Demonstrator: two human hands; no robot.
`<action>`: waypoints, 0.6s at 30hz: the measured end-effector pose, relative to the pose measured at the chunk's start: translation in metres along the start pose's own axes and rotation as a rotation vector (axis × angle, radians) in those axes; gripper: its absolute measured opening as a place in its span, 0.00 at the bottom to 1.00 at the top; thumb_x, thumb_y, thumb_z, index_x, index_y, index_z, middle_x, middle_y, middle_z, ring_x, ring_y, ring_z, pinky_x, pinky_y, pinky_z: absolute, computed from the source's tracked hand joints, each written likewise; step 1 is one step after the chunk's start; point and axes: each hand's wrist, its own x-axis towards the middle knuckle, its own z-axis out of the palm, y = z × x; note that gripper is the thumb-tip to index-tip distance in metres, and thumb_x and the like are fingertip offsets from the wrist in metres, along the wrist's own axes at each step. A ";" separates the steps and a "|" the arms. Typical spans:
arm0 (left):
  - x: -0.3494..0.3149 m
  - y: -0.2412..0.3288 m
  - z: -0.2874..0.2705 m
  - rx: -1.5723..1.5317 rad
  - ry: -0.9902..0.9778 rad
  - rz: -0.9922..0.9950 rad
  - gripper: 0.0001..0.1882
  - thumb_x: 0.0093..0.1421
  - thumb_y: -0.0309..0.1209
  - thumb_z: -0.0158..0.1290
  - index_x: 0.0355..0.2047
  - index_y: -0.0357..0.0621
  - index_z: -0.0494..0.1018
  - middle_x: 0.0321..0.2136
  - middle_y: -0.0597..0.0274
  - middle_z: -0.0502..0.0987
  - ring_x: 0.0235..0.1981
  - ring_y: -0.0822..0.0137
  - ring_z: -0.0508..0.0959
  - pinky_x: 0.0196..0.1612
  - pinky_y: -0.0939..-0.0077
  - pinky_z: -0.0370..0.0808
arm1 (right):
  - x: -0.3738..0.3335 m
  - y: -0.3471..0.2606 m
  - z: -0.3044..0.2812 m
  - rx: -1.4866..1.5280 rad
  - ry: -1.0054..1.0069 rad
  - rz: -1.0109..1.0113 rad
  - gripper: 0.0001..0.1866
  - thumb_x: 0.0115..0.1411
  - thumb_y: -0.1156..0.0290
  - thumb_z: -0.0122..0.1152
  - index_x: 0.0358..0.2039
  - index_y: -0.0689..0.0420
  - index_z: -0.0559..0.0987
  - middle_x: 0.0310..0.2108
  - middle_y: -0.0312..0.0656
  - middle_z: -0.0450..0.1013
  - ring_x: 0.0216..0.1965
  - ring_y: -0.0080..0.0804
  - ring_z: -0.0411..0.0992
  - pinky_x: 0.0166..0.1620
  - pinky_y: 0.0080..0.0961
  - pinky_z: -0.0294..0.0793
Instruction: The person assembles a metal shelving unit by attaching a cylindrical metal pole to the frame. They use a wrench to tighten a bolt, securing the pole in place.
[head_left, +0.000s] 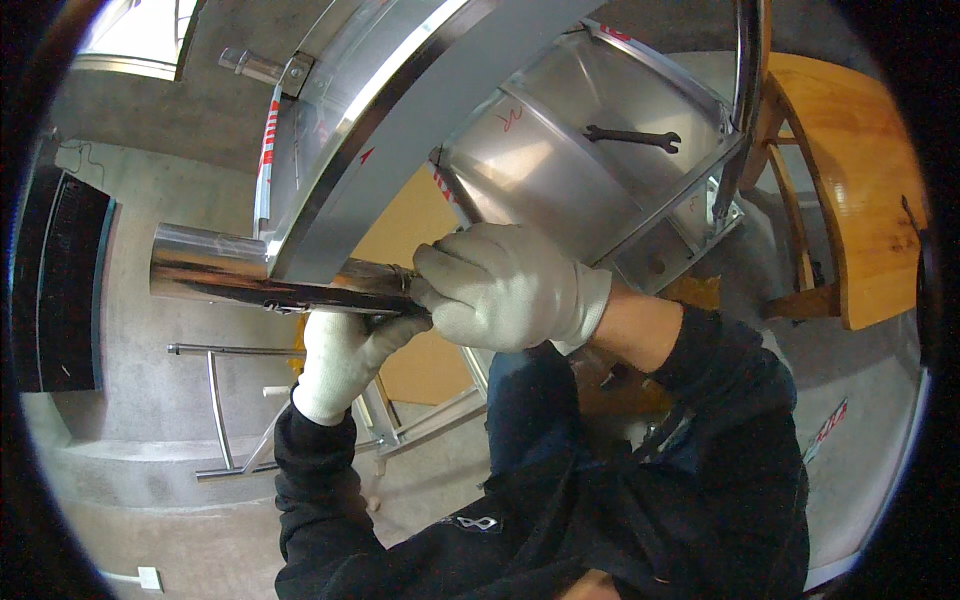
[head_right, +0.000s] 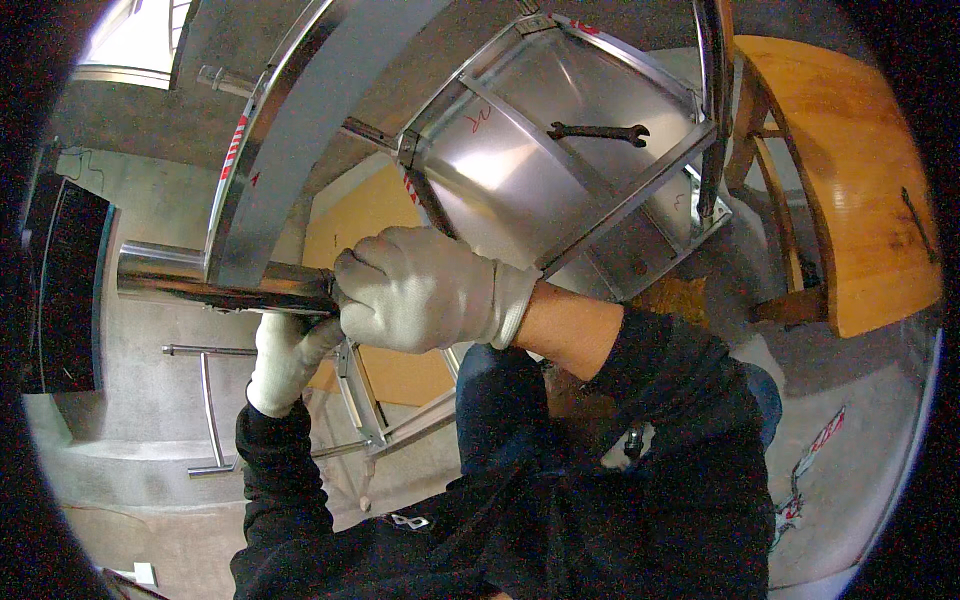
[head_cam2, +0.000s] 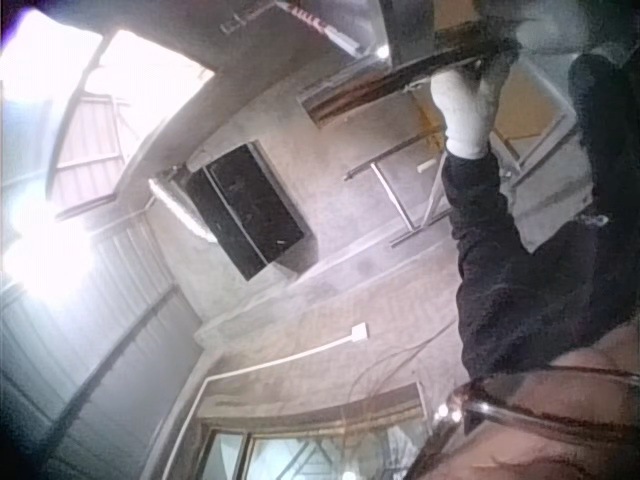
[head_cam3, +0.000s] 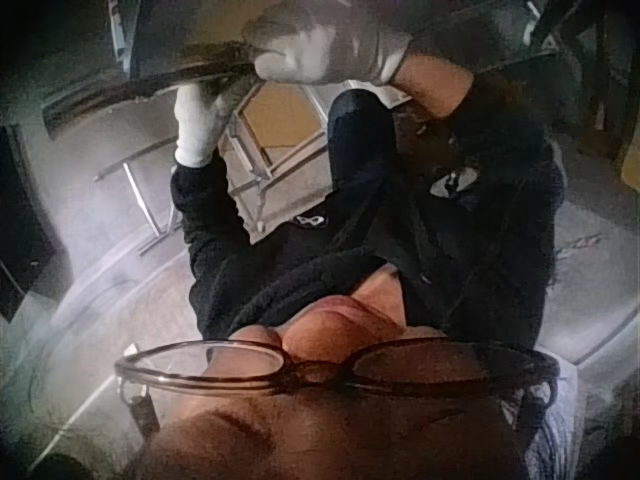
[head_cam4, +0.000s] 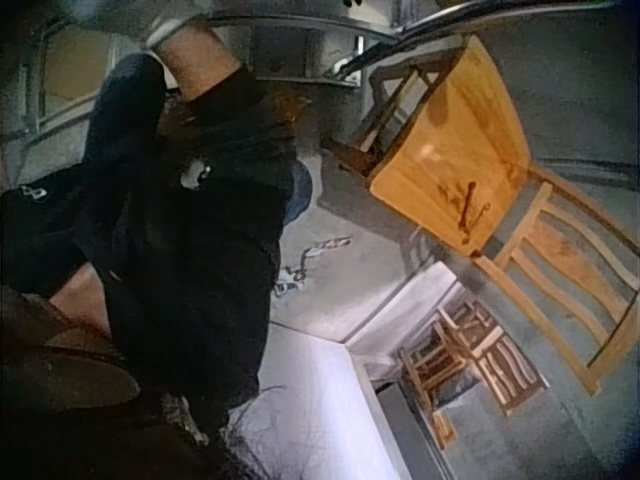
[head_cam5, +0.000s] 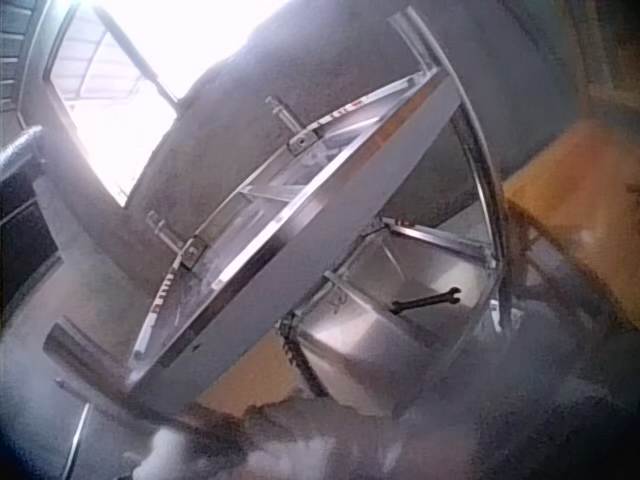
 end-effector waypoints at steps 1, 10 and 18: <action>0.000 0.002 0.001 -0.023 0.003 0.003 0.19 0.52 0.26 0.66 0.43 0.35 0.76 0.37 0.55 0.81 0.38 0.66 0.81 0.42 0.72 0.78 | 0.000 0.000 -0.001 0.003 -0.010 0.012 0.09 0.44 0.67 0.62 0.28 0.56 0.78 0.34 0.43 0.73 0.29 0.35 0.73 0.28 0.30 0.75; 0.001 0.003 0.002 -0.081 0.011 -0.009 0.18 0.52 0.26 0.66 0.42 0.35 0.76 0.36 0.57 0.81 0.38 0.66 0.81 0.42 0.72 0.77 | 0.001 0.000 0.000 -0.054 -0.002 -0.009 0.08 0.48 0.64 0.57 0.19 0.53 0.72 0.23 0.40 0.67 0.24 0.33 0.71 0.24 0.28 0.73; 0.002 -0.004 0.002 0.021 0.032 0.007 0.19 0.51 0.28 0.67 0.41 0.37 0.74 0.34 0.58 0.80 0.35 0.66 0.81 0.40 0.71 0.77 | 0.013 0.002 -0.015 0.053 -0.194 0.117 0.09 0.53 0.63 0.62 0.27 0.55 0.75 0.26 0.40 0.70 0.27 0.36 0.74 0.28 0.32 0.73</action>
